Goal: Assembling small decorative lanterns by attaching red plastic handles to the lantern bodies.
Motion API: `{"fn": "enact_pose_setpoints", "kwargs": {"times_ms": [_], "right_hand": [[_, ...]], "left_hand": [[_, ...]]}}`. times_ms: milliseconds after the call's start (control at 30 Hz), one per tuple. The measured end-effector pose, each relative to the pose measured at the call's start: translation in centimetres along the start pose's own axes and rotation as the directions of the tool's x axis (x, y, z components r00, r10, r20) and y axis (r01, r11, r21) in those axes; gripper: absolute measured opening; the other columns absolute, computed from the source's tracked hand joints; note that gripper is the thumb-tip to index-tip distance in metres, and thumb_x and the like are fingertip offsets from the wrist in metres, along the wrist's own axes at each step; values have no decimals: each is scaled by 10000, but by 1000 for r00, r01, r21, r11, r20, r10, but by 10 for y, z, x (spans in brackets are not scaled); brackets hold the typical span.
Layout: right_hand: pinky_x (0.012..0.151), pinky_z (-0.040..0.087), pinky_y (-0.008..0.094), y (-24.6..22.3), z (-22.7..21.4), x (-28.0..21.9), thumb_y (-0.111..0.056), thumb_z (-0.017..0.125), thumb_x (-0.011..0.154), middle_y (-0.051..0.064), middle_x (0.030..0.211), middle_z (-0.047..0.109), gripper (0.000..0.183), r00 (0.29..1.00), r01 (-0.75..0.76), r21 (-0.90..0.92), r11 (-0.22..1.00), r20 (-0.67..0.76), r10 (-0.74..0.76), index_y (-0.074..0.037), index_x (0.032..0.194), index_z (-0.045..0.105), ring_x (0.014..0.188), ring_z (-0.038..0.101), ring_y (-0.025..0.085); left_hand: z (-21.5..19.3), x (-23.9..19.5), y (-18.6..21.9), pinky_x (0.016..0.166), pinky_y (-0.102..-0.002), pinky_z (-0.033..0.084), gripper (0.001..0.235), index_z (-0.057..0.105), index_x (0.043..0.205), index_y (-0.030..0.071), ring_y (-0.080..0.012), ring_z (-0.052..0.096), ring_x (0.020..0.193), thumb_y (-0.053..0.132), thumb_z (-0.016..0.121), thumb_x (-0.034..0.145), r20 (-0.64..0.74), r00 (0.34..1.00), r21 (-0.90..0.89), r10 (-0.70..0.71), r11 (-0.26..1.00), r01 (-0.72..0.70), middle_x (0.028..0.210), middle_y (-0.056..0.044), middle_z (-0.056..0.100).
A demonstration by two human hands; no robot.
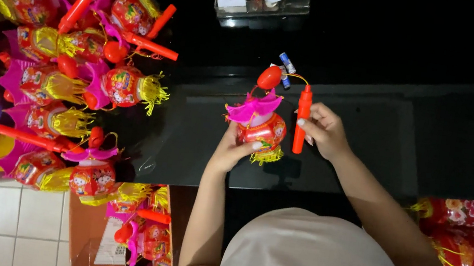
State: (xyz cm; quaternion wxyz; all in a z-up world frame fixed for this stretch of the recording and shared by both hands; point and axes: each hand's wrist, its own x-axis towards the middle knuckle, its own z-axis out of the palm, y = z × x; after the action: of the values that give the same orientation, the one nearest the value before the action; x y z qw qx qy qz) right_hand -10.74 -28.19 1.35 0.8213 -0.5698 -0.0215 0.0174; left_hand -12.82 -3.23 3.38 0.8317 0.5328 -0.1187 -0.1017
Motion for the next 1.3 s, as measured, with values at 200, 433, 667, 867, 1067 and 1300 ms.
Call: {"fn": "enact_pose_setpoints", "kwargs": {"times_ms": [200,433,667,867,1067,1300], "right_hand": [[499,431,289,-6,3,-18,-23,823,840,63,630,590,277,973,168,-502,848,-51,-223,-40,901,553,545,569,150],[473,462,375,-16,10,-22,-99,741,933,192,925,692,212,685,667,-625,406,300,-664,67,1029,649,587,575,314],[708,559,447,-19,12,-22,-118,705,956,259,1166,642,281,704,638,-664,391,297,-645,66,1158,636,901,680,421],[899,474,526,-35,13,-14,-133,642,1021,269,1341,665,163,492,804,-575,151,502,-712,-45,1154,610,1051,691,432],[972,432,682,-91,21,-9,-46,720,980,220,1377,614,181,227,879,-440,-181,722,-653,-123,1142,694,1125,663,471],[984,454,693,-84,8,-7,-164,781,948,123,1358,651,187,194,854,-437,-283,772,-606,-182,1111,691,1117,665,374]], "left_hand": [[9,-4,-2,940,-486,513,875,557,1293,61,-268,641,1068,39,971,522,35,987,294,155,943,-159,1103,-175,665],[29,-5,25,1187,-561,275,889,531,1336,47,-422,490,1352,207,959,572,85,908,545,410,743,-387,1355,-211,553],[23,-2,21,1157,-569,337,900,537,1347,65,-449,499,1341,318,982,607,78,917,597,392,718,-358,1390,-228,523],[8,2,17,1100,-648,387,690,495,1362,218,-515,455,1352,420,866,816,284,750,805,597,276,-524,1572,-201,411],[-53,18,-21,1074,-721,383,478,530,1367,288,-532,416,1386,241,737,939,558,511,671,654,7,-742,1581,-261,363],[4,9,46,1106,-742,370,438,571,1323,237,-560,437,1360,363,730,935,569,544,634,616,91,-768,1535,-331,370]]}}
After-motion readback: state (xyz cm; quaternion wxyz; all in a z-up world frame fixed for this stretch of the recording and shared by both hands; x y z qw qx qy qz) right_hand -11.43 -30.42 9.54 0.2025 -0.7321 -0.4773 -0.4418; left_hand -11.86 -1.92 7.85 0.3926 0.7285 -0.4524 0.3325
